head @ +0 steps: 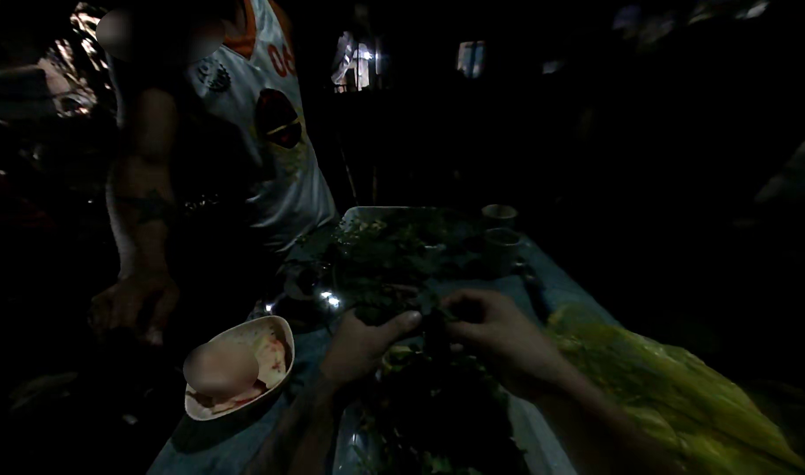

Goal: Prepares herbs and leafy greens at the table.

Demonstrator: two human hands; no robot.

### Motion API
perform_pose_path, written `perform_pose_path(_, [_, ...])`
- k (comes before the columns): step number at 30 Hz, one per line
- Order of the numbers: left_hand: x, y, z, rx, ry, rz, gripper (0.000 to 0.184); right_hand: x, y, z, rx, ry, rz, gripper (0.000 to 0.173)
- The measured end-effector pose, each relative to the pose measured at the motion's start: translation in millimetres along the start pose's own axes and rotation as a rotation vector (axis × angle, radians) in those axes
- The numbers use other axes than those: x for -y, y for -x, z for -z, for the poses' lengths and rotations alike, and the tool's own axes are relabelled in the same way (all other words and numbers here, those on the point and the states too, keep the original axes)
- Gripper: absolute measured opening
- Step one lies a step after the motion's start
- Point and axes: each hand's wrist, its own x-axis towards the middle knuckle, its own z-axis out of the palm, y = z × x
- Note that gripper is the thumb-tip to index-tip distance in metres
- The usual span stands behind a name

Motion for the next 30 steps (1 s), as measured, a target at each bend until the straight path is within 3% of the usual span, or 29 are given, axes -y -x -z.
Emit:
perform_pose_path(3, [7.3, -6.5, 1.1, -0.027, -0.007, -0.065, 0.03, 0.1, 2.0, -1.8, -0.024, -0.059, 0.016, 0.015])
perform_pose_path(6, [10.8, -8.5, 0.8, -0.095, -0.001, -0.072, 0.035, -0.6, 0.9, -0.3, -0.055, -0.165, 0.019, 0.029])
perform_pose_path(9, [11.9, -8.7, -0.5, -0.136, -0.022, -0.113, 0.038, -0.4, 0.2, 6.6, -0.072, -0.112, 0.069, 0.035])
perform_pose_path(11, [12.1, -8.1, 0.1, -0.163, -0.042, -0.126, 0.039, -3.0, 1.3, 10.3, -0.158, 0.111, 0.253, 0.032])
perform_pose_path(13, [10.7, -7.1, 0.2, -0.167, -0.064, -0.111, 0.04, -6.1, 2.0, 12.8, -0.27, 0.368, 0.547, 0.03])
perform_pose_path(16, [6.6, -3.6, -5.0, -0.19, -0.038, -0.062, 0.037, -5.6, 4.3, 17.6, -0.145, 0.641, 0.87, 0.025])
perform_pose_path(18, [8.8, -2.6, -3.5, -0.188, -0.102, -0.048, 0.037, -10.5, 3.6, 12.2, -0.023, 0.733, 0.846, 0.029])
perform_pose_path(21, [9.2, -0.8, -3.3, -0.142, -0.116, -0.007, 0.036, -23.6, -1.7, 4.6, 0.015, 0.782, 0.784, 0.029])
perform_pose_path(26, [3.8, 0.0, -4.8, -0.129, -0.17, 0.036, 0.032, -23.3, -3.1, 3.4, -0.017, 0.75, 0.69, 0.015])
perform_pose_path(30, [7.7, -2.6, -2.6, -0.061, -0.132, -0.032, 0.032, -17.5, 0.7, 2.3, -0.087, 0.711, 0.595, 0.013])
